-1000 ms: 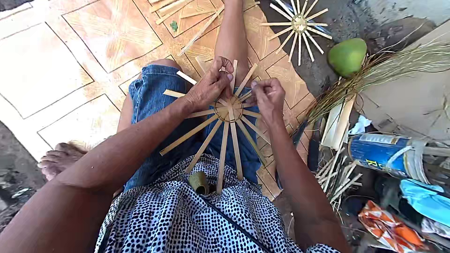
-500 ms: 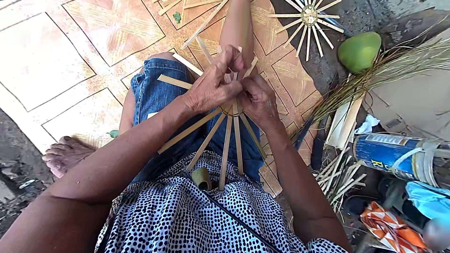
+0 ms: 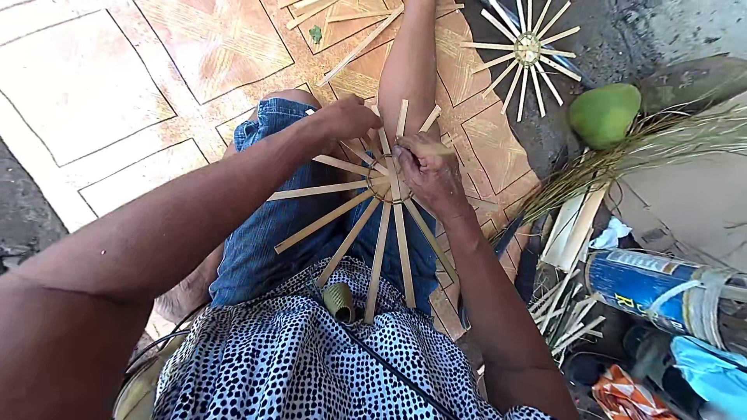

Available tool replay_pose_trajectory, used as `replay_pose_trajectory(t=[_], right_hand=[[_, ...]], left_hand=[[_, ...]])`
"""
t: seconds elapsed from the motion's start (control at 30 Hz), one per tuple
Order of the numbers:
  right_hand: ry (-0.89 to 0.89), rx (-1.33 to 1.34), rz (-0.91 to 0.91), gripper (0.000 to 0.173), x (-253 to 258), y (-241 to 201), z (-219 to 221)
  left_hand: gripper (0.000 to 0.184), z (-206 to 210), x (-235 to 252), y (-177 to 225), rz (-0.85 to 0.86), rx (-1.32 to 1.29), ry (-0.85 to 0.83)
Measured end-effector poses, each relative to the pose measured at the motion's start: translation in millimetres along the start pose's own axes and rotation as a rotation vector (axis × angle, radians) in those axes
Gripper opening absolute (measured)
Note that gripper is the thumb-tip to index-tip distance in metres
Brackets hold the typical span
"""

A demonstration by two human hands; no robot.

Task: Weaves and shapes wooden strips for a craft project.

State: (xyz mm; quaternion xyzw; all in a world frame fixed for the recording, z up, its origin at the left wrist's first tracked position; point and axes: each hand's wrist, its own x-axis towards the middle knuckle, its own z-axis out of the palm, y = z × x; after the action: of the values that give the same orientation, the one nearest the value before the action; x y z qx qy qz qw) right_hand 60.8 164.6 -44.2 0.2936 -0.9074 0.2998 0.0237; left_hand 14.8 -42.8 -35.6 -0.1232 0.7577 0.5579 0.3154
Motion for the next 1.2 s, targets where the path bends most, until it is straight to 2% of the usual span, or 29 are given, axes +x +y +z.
replay_pose_trajectory(t=[0.1,0.27,0.33,0.47,0.6,0.77,0.87,0.93,0.97,1.03,1.07,1.13,1.2], right_hand=[[0.063,0.106,0.092,0.017,-1,2,8],[0.096,0.295,0.29,0.018,0,9,15],[0.084,0.296,0.33,0.019,4,9,14],[0.065,0.228,0.34,0.022,20,15,20],[-0.084,0.094,0.286,0.027,28,9,17],[-0.173,0.04,0.276,0.028,25,11,7],[-0.026,0.217,0.296,0.023,15,20,7],[0.07,0.383,0.217,0.038,3,27,10],[0.061,0.413,0.177,0.053,-5,25,10],[0.018,0.353,0.139,0.088,-14,22,12],[0.005,0.303,0.122,0.096,-15,22,14],[-0.007,0.246,0.094,0.097,-15,22,17],[-0.014,0.229,0.076,0.091,-15,23,21]], left_hand=[[0.039,1,3,12,-0.076,0.043,-0.04],[0.013,3,14,10,-0.115,-0.292,0.071],[0.012,6,10,6,-0.045,-0.337,0.062],[0.022,19,-3,0,0.03,-0.408,0.07],[0.032,29,-6,-10,0.202,-0.432,0.086],[0.025,37,-12,-44,0.488,-0.092,0.46],[0.022,51,-42,-54,0.598,-0.094,0.522],[0.025,61,-55,-58,0.67,-0.18,0.515],[0.025,64,-53,-61,0.718,-0.248,0.52],[0.019,70,-39,-69,0.818,-0.372,0.543],[0.014,72,-33,-72,0.841,-0.405,0.55],[0.008,75,-26,-77,0.852,-0.399,0.552],[0.005,78,-22,-79,0.861,-0.354,0.559]])
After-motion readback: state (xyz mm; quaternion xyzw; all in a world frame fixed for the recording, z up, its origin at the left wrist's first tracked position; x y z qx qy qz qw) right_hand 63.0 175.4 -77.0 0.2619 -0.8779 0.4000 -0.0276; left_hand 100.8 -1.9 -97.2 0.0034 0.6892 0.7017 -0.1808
